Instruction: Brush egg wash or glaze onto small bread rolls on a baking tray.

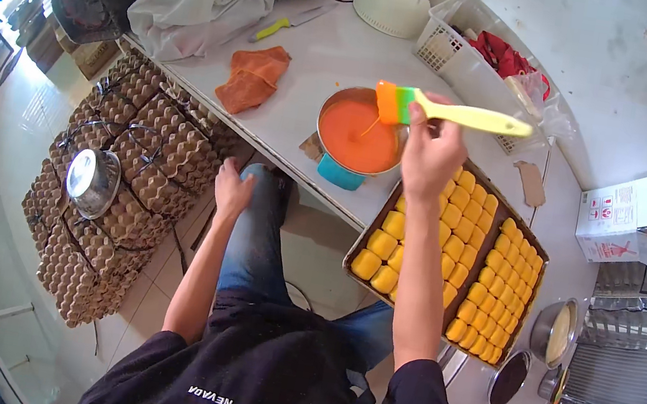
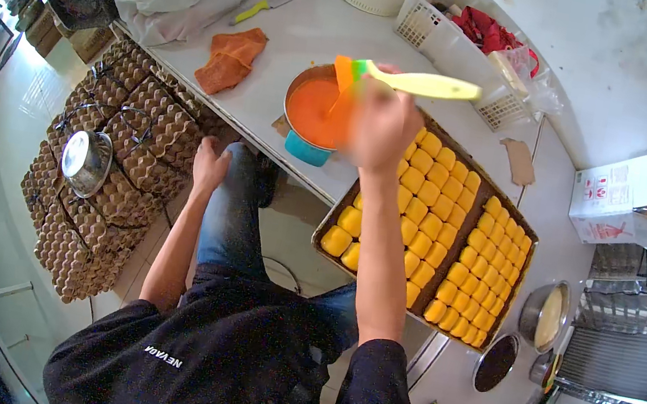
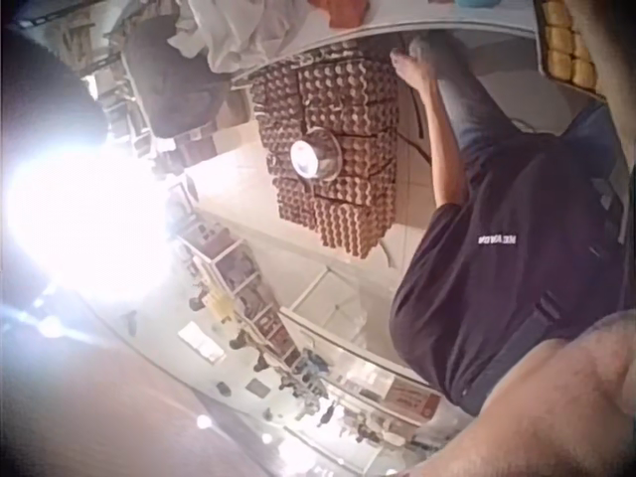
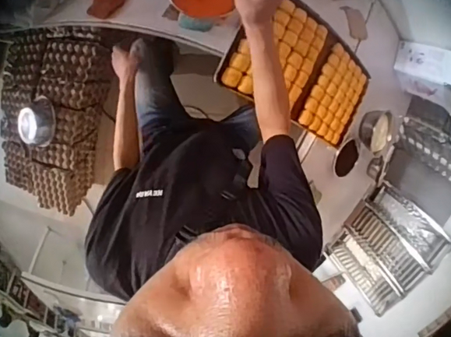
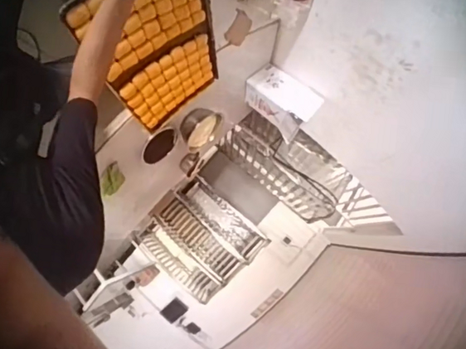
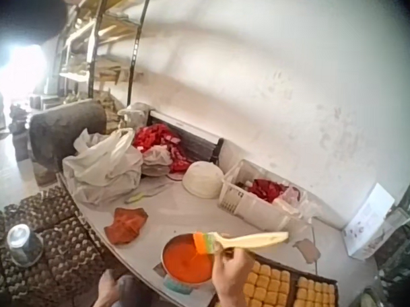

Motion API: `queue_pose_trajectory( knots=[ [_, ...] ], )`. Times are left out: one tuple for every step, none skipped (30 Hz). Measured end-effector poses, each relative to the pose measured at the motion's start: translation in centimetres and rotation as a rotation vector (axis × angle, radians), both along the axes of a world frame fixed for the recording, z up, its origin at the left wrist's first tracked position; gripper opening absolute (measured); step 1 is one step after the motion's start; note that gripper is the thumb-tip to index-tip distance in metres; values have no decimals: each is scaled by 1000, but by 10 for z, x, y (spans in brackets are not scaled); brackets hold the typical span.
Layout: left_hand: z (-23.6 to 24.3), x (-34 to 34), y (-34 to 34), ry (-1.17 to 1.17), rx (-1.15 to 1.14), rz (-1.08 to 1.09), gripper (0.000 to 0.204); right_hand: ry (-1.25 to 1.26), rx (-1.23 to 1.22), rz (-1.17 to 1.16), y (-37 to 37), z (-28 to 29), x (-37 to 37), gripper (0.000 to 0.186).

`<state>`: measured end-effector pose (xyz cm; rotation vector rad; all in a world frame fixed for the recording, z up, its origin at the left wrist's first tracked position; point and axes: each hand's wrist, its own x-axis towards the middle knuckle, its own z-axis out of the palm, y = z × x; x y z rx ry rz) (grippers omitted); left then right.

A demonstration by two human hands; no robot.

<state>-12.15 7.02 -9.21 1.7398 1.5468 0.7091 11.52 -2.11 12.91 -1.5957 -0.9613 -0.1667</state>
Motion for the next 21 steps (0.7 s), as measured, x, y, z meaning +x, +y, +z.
queue_pose_trajectory(
  knots=[
    [-9, 4, -3, 175, 37, -16, 45, -4, -3, -8, -1, -9, 3, 21],
    [-19, 6, -7, 349, 75, -31, 47, -37, -13, 2, -2, -29, 8, 21],
    [-18, 9, -11, 346, 77, -37, 47, -68, -19, 14, 1, -46, 12, 21],
    [-17, 13, -17, 361, 69, -51, 49, -100, -26, 24, 2, -59, 19, 22],
    [-16, 15, -26, 380, 54, -54, 50, -99, -29, 30, 3, -60, 20, 22],
    [-16, 16, -31, 399, 40, -60, 51, -71, -52, 47, 5, -61, 22, 22],
    [-18, 18, -32, 400, 35, -61, 51, -42, -75, 61, 5, -61, 25, 22],
    [-18, 21, -30, 408, 63, -66, 52, -15, -96, 66, 4, -62, 27, 23],
    [-18, 26, -29, 415, 92, -73, 53, -14, -99, 56, 2, -65, 27, 23],
    [-17, 30, -27, 422, 120, -80, 54, 15, -51, -7, 0, -72, 27, 23],
    [-17, 35, -23, 420, 120, -91, 54, 43, -2, -69, -2, -77, 26, 23],
    [-16, 38, -17, 421, 125, -101, 53, 71, 46, -132, -5, -80, 27, 24],
    [-15, 35, -19, 430, 119, -124, 53, 78, 29, -154, -15, -82, 27, 24],
    [-15, 31, -23, 440, 113, -148, 52, 369, 89, -122, -24, -82, 30, 25],
    [-15, 32, -21, 439, 112, -155, 52, 651, 165, -72, -24, -77, 40, 26],
    [-14, 33, -20, 443, 144, -137, 49, 932, 242, -20, -25, -73, 48, 27],
    [-15, 33, -18, 447, 177, -119, 47, 931, 242, -27, -26, -70, 55, 27],
    [-16, 32, -19, 454, 206, -104, 45, 988, 285, 23, -30, -67, 59, 28],
    [-16, 32, -20, 456, 202, -111, 45, 1044, 329, 74, -33, -64, 62, 28],
    [-17, 31, -21, 448, 203, -110, 44, 1098, 374, 128, -35, -62, 64, 29],
    [-17, 30, -21, 441, 204, -107, 44, 1100, 373, 123, -36, -62, 62, 29]
  ],
)
